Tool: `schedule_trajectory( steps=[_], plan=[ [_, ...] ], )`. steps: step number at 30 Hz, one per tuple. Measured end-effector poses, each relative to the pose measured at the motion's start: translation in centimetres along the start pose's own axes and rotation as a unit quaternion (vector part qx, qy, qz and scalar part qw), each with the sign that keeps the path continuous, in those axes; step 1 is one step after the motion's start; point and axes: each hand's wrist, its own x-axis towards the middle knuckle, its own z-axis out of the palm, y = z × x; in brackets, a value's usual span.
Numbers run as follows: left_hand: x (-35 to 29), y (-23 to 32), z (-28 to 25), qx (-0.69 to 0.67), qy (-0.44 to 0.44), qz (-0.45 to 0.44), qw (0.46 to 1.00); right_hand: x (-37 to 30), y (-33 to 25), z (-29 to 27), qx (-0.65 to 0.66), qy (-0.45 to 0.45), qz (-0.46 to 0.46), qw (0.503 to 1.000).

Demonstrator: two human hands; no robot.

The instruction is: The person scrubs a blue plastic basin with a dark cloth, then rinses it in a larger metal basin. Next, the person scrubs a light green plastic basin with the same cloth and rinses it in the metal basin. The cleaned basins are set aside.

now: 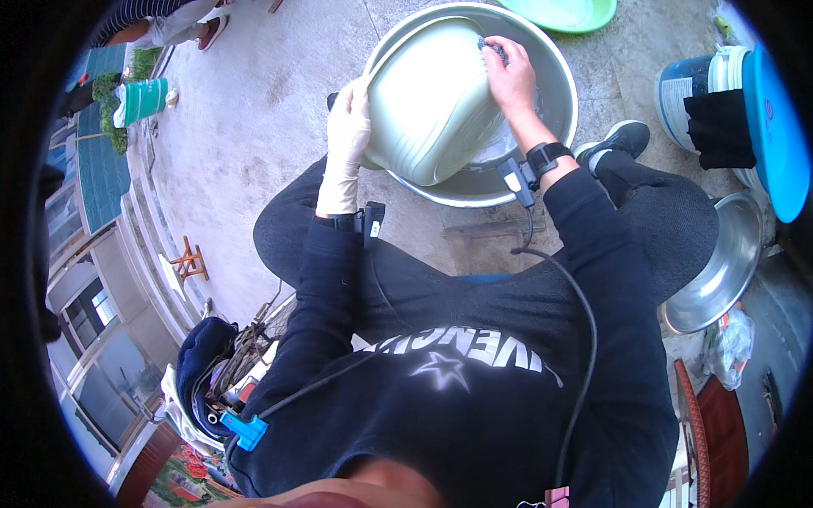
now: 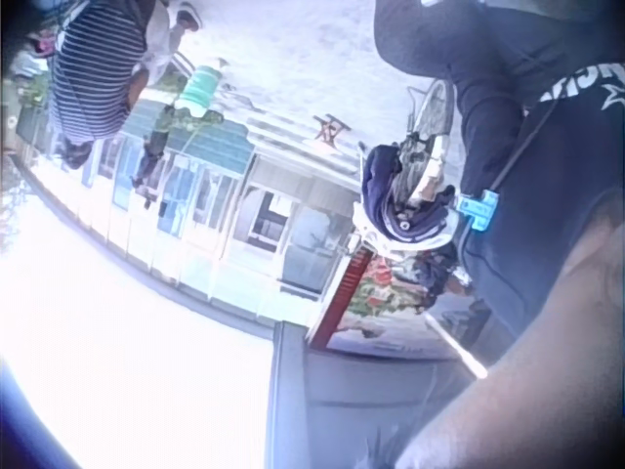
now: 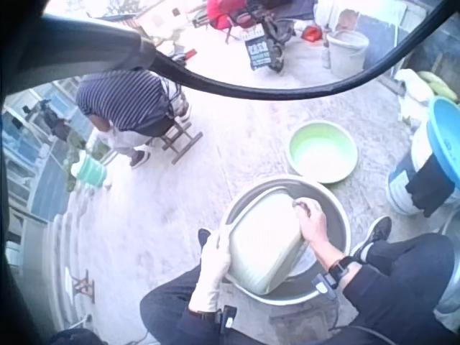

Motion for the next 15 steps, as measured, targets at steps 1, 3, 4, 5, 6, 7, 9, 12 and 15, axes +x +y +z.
schedule_trajectory(
  steps=[1, 3, 4, 5, 6, 7, 9, 12, 15],
  plan=[
    [0.5, 0.6, -0.4, 0.005, -0.011, -0.015, 1.000, -0.8, -0.4, 0.1, 0.007, 0.038, -0.082, 0.996],
    [1.0, 1.8, -0.5, 0.003, 0.006, 0.014, 1.000, -2.7, -1.8, 0.2, -0.012, 0.052, -0.184, 0.982],
    [1.2, 2.2, -0.2, 0.016, 0.018, 0.028, 0.999, -3.9, -2.7, 0.3, -0.011, 0.057, -0.209, 0.976],
    [1.4, 2.6, 0.2, 0.033, 0.014, 0.025, 0.999, -5.0, -3.8, 0.4, -0.014, 0.053, -0.219, 0.974],
    [1.8, 2.9, 0.9, 0.040, 0.013, 0.038, 0.998, -6.1, -4.8, 0.4, -0.008, 0.022, -0.221, 0.975],
    [2.1, 3.1, 1.5, 0.043, 0.016, 0.060, 0.997, -7.2, -5.8, 0.5, -0.031, -0.016, -0.267, 0.963],
    [2.3, 3.1, 2.7, 0.052, -0.028, 0.006, 0.998, -8.8, -7.1, 0.7, -0.049, -0.082, -0.388, 0.917],
    [1.8, 2.0, 2.9, -0.008, -0.016, -0.052, 0.999, -8.6, -6.8, 0.7, -0.085, -0.083, -0.408, 0.905],
    [0.7, 0.4, 1.9, -0.047, 0.002, -0.069, 0.997, -5.1, -3.4, 0.2, -0.072, -0.002, -0.308, 0.949]
  ],
)
